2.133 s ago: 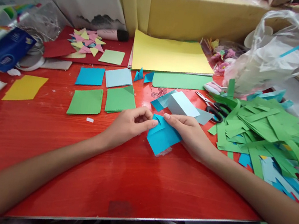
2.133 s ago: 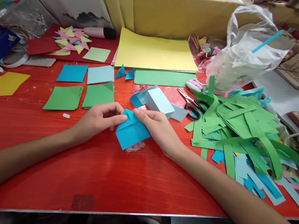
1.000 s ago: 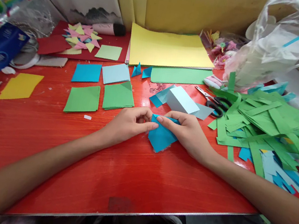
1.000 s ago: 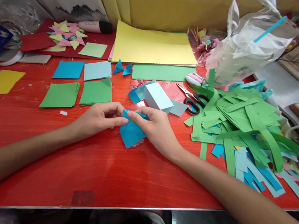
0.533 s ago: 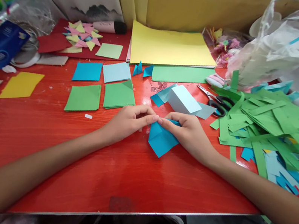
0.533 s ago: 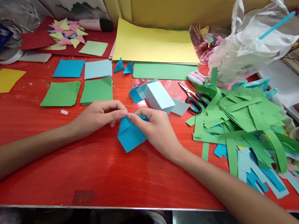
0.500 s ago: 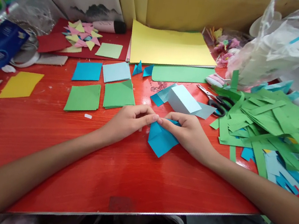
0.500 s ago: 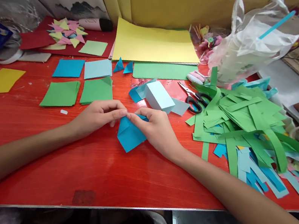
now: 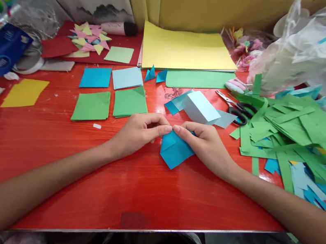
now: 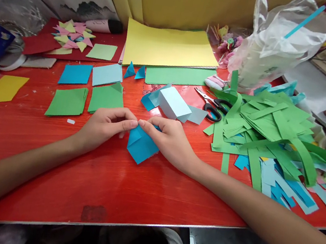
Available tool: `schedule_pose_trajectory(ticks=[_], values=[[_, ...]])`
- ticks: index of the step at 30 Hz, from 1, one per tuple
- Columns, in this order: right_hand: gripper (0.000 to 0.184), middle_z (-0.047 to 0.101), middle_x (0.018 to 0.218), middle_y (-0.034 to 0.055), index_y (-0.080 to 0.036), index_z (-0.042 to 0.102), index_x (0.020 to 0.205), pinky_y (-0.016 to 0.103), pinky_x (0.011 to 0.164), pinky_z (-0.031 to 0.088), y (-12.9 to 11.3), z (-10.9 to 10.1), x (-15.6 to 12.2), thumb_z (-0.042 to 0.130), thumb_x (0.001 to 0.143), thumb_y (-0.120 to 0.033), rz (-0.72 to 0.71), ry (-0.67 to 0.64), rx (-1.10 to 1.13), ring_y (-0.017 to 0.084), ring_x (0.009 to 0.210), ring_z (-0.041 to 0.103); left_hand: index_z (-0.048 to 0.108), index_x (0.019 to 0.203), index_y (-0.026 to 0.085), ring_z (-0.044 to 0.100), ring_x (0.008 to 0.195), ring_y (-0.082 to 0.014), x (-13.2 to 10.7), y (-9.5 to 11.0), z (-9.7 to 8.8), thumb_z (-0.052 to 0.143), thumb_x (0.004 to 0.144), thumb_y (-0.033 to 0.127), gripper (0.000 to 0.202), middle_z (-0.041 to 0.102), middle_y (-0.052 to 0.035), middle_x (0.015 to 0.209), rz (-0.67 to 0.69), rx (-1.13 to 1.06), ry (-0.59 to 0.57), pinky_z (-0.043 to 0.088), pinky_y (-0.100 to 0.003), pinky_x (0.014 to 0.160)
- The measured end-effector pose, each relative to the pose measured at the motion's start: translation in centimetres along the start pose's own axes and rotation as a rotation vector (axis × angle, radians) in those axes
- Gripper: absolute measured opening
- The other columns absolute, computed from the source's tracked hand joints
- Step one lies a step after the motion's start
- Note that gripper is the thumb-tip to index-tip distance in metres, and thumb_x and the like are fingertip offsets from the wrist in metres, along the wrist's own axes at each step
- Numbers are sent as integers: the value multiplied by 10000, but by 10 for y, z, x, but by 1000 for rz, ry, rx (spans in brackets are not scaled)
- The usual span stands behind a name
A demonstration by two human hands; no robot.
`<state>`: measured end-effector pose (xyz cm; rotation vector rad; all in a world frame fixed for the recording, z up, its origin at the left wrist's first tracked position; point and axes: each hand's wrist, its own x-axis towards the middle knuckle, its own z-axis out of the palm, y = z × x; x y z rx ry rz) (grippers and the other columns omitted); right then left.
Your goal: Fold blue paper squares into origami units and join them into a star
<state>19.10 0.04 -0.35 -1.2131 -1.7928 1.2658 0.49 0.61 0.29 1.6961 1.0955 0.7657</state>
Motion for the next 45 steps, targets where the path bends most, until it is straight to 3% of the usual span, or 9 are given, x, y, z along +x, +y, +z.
schedule_pose_trajectory(ticks=[7, 10, 14, 19, 25, 29, 34, 40, 45], values=[[431, 336, 587, -28, -176, 405, 602, 245, 504, 257, 0, 1, -1, 489, 900, -476, 43, 83, 93, 82, 551, 322, 596, 640, 168, 412, 506, -73, -2, 1, -1, 612, 822, 311, 232, 472, 37, 532, -64, -100, 127, 328, -237, 520], [403, 419, 554, -21, -186, 446, 619, 246, 509, 336, 3, 0, 2, 495, 900, -470, 67, 159, 209, 96, 519, 411, 568, 618, 165, 359, 475, -67, 0, -3, -2, 622, 814, 300, 244, 417, 41, 505, -76, -185, 224, 277, -241, 477], [374, 528, 566, 0, -201, 478, 679, 272, 520, 462, 7, -1, 7, 477, 896, -505, 81, 139, 458, 126, 494, 529, 543, 664, 162, 357, 434, -42, 5, -9, -3, 625, 819, 292, 218, 455, 49, 549, -39, -325, 310, 279, -223, 448], [320, 522, 648, -16, -188, 509, 738, 230, 530, 468, 9, 1, 9, 604, 833, -478, 22, 173, 452, 99, 555, 530, 557, 756, 156, 401, 386, -25, 6, -10, -2, 610, 829, 313, 182, 600, 32, 649, -48, -332, 269, 333, -204, 431], [329, 473, 619, -27, -173, 515, 685, 206, 479, 351, 9, -1, 9, 617, 820, -455, 30, 169, 317, 80, 544, 413, 551, 756, 160, 457, 490, -32, 4, -7, 1, 669, 780, 320, 200, 527, 52, 628, -66, -180, 61, 396, -161, 488], [316, 479, 612, -19, -170, 524, 657, 216, 494, 337, 5, -2, 8, 644, 799, -426, 43, 123, 176, 96, 579, 436, 561, 769, 158, 479, 512, -40, 5, -7, 1, 648, 792, 368, 228, 544, 39, 675, -105, -173, 67, 398, -168, 480], [124, 524, 630, -33, -203, 625, 882, 220, 516, 372, 8, -1, 8, 640, 816, -307, 33, 206, 265, 96, 572, 460, 570, 704, 150, 463, 462, -50, 5, -6, -1, 622, 816, 341, 227, 499, 51, 537, -97, -161, 93, 376, -195, 498], [176, 696, 904, -4, -232, 723, 975, 265, 701, 481, 6, -2, 4, 589, 861, -229, -108, 266, 140, 139, 810, 610, 593, 669, 150, 449, 424, -56, 3, -4, -2, 604, 831, 301, 221, 501, 56, 455, -94, -199, 123, 362, -213, 515], [248, 694, 917, 4, -244, 737, 1019, 250, 664, 474, 7, -1, 1, 553, 882, -147, -284, 247, -21, 120, 790, 616, 589, 640, 152, 442, 415, -63, 4, -5, -2, 582, 843, 302, 253, 490, 49, 433, -96, -225, 122, 349, -221, 502]])
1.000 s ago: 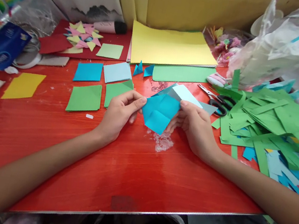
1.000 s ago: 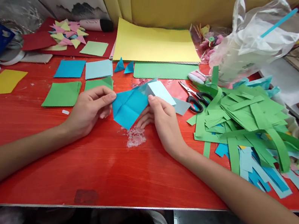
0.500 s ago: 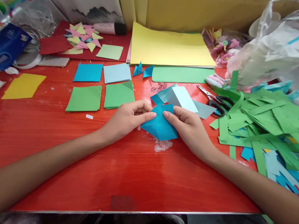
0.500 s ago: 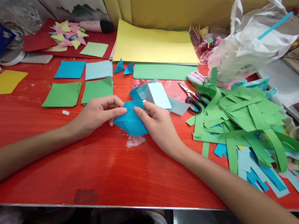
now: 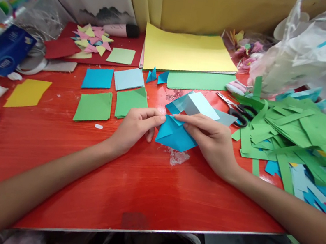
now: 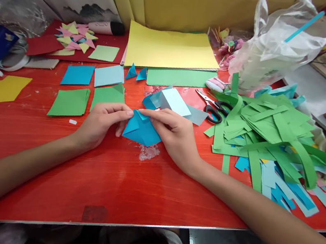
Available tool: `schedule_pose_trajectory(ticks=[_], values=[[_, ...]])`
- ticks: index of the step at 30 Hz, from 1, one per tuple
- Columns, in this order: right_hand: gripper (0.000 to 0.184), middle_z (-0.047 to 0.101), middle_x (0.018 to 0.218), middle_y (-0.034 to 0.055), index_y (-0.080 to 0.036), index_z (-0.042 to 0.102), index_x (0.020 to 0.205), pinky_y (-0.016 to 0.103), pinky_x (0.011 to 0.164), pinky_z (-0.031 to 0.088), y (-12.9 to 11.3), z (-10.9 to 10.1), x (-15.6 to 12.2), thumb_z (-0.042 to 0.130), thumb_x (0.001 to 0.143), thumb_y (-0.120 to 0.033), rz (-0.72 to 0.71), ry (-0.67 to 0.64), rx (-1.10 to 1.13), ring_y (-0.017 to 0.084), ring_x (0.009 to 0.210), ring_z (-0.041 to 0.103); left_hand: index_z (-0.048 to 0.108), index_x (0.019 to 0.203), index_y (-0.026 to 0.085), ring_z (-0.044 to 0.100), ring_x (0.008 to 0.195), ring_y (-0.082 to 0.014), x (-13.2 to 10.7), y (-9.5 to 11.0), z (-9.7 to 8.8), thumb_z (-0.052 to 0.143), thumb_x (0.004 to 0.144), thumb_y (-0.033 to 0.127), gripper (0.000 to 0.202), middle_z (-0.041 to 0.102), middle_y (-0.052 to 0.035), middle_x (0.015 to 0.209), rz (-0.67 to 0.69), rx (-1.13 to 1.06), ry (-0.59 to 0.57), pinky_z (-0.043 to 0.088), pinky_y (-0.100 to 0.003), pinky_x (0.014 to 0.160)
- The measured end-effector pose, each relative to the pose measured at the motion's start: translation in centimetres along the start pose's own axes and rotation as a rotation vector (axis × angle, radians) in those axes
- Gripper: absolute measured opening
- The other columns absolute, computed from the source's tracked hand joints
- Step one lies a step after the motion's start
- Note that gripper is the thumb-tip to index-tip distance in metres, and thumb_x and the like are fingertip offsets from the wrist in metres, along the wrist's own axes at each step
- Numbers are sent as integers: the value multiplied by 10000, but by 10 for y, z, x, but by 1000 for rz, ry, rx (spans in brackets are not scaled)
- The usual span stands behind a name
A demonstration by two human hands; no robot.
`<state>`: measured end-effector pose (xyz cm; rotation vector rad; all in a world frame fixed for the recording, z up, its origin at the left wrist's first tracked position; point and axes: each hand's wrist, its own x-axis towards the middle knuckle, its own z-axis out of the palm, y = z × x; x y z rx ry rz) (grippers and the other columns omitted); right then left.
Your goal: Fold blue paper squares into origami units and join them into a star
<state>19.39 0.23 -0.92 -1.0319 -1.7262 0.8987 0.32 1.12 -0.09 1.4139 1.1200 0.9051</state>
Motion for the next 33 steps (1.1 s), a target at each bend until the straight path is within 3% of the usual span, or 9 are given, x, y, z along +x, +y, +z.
schedule_pose_trajectory(ticks=[8, 20, 25, 29, 33], values=[[270, 687, 928, 25, -254, 749, 992, 258, 713, 490, 2, 0, -1, 551, 881, -107, -124, -19, -86, 132, 864, 638, 573, 623, 154, 439, 418, -60, 1, -1, -1, 580, 841, 297, 260, 477, 48, 451, 8, -9, -7, 347, -212, 480], [244, 670, 987, 26, -295, 754, 963, 307, 836, 497, 0, -1, -2, 575, 873, -155, -112, -67, -118, 166, 975, 626, 534, 665, 158, 436, 560, -73, 2, -4, 2, 548, 857, 406, 314, 476, 23, 613, 29, 9, 14, 370, -199, 531], [194, 676, 1047, 20, -288, 754, 936, 334, 908, 483, -4, -1, 0, 576, 886, -345, 70, -74, 106, 183, 1038, 604, 532, 687, 159, 404, 621, -86, 0, -2, 3, 538, 861, 394, 293, 463, 15, 661, 56, 119, 33, 335, -206, 559], [329, 710, 951, 39, -242, 714, 1070, 338, 791, 529, 2, 1, 3, 599, 851, -458, 343, -72, 352, 192, 917, 647, 509, 689, 164, 367, 601, -83, -2, 0, 3, 514, 880, 395, 300, 414, 25, 638, 90, 210, 14, 313, -210, 558], [426, 711, 827, 63, -207, 744, 919, 320, 695, 545, 4, 3, 6, 529, 853, -569, 443, -131, 488, 200, 820, 676, 498, 686, 162, 364, 609, -79, -3, 0, 3, 502, 892, 409, 322, 407, 27, 645, 112, 252, 13, 301, -211, 559]])
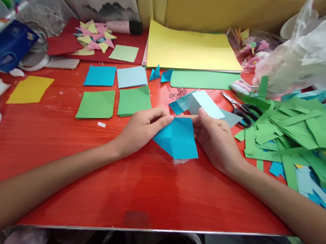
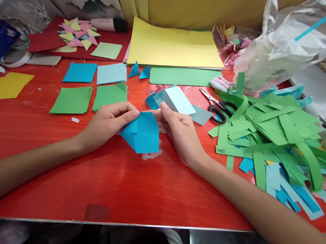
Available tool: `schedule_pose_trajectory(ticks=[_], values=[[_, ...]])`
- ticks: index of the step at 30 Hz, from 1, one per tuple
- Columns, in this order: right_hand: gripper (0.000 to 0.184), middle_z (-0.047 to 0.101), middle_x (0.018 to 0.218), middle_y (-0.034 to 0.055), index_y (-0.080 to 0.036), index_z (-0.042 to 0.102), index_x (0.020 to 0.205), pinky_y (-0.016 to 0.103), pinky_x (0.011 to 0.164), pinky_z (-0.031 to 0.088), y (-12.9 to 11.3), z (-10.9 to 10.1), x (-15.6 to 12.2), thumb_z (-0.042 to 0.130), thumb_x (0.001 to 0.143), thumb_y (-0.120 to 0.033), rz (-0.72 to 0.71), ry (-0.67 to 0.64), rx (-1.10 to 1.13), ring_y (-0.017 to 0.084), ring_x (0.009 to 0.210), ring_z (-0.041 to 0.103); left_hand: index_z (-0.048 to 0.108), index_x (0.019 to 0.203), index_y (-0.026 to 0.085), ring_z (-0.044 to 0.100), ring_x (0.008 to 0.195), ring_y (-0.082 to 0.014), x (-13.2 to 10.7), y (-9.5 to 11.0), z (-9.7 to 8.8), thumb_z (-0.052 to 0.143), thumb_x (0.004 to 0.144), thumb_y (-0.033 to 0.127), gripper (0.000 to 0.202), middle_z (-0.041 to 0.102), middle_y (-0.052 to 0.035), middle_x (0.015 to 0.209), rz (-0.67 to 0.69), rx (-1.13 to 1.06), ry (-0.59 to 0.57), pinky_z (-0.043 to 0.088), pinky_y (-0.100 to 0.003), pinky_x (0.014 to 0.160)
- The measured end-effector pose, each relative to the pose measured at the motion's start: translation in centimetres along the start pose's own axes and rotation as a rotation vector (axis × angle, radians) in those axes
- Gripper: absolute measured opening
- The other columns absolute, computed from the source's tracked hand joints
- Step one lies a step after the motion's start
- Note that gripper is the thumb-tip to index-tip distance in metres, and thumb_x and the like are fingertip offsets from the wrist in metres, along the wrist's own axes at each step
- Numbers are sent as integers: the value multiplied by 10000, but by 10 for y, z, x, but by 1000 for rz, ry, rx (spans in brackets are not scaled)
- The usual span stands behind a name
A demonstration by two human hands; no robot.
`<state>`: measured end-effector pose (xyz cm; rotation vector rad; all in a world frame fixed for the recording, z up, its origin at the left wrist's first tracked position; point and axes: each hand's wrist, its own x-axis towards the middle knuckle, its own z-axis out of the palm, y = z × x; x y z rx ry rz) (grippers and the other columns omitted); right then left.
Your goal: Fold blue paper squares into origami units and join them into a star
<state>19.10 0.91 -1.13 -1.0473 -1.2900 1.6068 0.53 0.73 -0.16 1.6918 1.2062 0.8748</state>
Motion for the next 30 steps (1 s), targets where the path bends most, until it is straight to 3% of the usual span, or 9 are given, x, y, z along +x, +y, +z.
schedule_pose_trajectory(ticks=[5, 9, 13, 17, 22, 30], values=[[295, 720, 869, 43, -217, 740, 958, 291, 728, 551, -2, 1, 0, 659, 805, -456, 49, -21, 92, 158, 789, 671, 514, 709, 165, 383, 630, -80, -2, 0, 1, 491, 899, 415, 315, 423, 27, 662, 25, 49, 0, 315, -206, 578], [323, 728, 945, 40, -220, 727, 1042, 286, 738, 543, -4, 0, -1, 718, 765, -385, 97, -84, 60, 153, 817, 668, 542, 728, 170, 410, 641, -87, -3, -1, 1, 481, 902, 419, 310, 460, 23, 671, 34, 93, 5, 330, -208, 589], [276, 721, 829, 38, -176, 752, 926, 261, 669, 517, -8, -1, -2, 734, 740, -379, 133, -131, -56, 133, 721, 644, 540, 719, 171, 410, 642, -92, -3, -1, 1, 480, 903, 419, 314, 469, 18, 674, 34, 99, 9, 326, -211, 584], [239, 691, 737, 22, -157, 735, 793, 238, 598, 478, -9, -2, -1, 757, 710, -380, 146, -95, -71, 109, 640, 603, 515, 704, 171, 386, 619, -87, -3, 1, 2, 472, 904, 410, 315, 434, 21, 655, 23, 52, 16, 321, -208, 570], [236, 718, 850, 35, -177, 745, 880, 238, 639, 492, -5, -3, 1, 728, 746, -370, 72, -32, -15, 126, 720, 625, 506, 715, 166, 399, 594, -77, -2, 2, 1, 546, 857, 363, 246, 448, 25, 655, -11, -84, -38, 337, -203, 546], [226, 710, 786, 21, -196, 758, 899, 231, 597, 481, -4, 0, -2, 707, 775, -378, 97, 5, 8, 118, 653, 611, 539, 726, 163, 449, 600, -86, -1, 0, 2, 565, 843, 353, 225, 497, 19, 643, -34, -82, -46, 363, -214, 559]])
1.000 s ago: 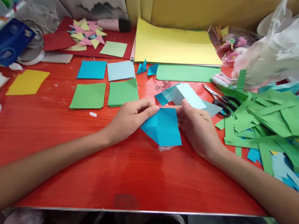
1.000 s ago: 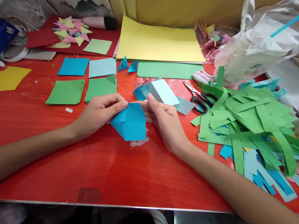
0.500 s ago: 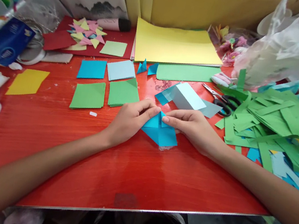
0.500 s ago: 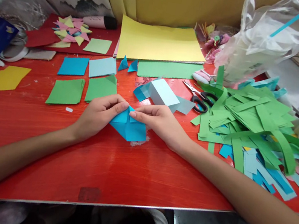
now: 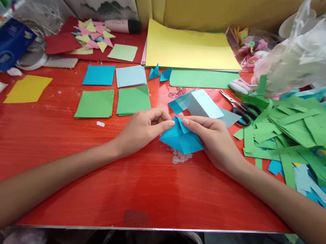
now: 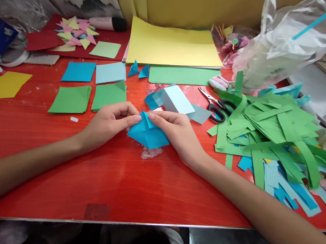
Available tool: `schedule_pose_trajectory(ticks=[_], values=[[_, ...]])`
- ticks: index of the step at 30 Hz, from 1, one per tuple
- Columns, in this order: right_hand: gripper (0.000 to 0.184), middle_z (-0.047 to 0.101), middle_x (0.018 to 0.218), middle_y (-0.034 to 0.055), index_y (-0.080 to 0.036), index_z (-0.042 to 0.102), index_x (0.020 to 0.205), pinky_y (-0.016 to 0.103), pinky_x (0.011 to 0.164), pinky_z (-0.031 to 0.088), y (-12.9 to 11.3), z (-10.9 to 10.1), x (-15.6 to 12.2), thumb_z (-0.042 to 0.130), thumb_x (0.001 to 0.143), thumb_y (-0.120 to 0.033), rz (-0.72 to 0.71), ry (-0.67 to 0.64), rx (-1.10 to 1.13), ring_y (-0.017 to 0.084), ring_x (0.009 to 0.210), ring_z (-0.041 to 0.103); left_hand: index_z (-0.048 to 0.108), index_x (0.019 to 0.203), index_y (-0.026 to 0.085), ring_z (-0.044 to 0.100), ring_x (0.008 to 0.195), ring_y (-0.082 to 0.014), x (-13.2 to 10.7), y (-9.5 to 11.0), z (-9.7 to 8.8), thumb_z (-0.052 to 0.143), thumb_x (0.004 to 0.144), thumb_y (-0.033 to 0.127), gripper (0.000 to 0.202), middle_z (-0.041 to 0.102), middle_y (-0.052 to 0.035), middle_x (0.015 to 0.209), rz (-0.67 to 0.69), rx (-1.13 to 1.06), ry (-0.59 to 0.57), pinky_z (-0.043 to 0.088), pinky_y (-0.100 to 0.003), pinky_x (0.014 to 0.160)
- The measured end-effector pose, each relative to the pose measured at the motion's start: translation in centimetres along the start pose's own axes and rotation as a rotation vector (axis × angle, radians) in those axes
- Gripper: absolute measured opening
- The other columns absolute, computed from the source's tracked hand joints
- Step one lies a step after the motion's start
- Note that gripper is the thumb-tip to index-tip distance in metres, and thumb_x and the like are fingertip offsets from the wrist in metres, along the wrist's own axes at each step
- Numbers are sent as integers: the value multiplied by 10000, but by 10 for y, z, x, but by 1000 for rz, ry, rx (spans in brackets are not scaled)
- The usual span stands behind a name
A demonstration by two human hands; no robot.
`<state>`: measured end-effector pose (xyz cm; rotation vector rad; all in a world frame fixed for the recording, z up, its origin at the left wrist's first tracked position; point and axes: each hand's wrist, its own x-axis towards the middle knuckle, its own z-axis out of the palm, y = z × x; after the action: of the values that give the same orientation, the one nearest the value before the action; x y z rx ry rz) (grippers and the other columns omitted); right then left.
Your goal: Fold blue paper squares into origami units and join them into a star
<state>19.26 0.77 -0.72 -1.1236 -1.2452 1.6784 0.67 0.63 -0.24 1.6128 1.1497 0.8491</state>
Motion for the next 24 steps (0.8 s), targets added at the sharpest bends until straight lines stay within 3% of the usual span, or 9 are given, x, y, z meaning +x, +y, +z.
schedule_pose_trajectory(ticks=[9, 14, 24], values=[[242, 668, 664, 39, -148, 698, 674, 241, 541, 494, -7, 7, -3, 714, 768, -370, 162, 7, 146, 114, 561, 581, 526, 715, 166, 436, 595, -88, 1, -1, 0, 565, 845, 349, 228, 479, 23, 632, 4, -17, 14, 351, -221, 557], [191, 696, 714, 50, -136, 735, 762, 218, 544, 503, -10, 8, -3, 719, 773, -326, 220, -4, 200, 101, 574, 603, 514, 717, 166, 424, 586, -82, 0, -2, -1, 561, 852, 350, 233, 463, 30, 626, 2, -33, -4, 345, -220, 555], [224, 728, 770, 65, -149, 762, 885, 238, 563, 547, -9, 7, -5, 752, 740, -320, 190, -39, 208, 128, 619, 657, 515, 721, 168, 428, 585, -85, 0, -3, 0, 566, 848, 354, 230, 466, 30, 621, -7, -43, -5, 343, -223, 547]])
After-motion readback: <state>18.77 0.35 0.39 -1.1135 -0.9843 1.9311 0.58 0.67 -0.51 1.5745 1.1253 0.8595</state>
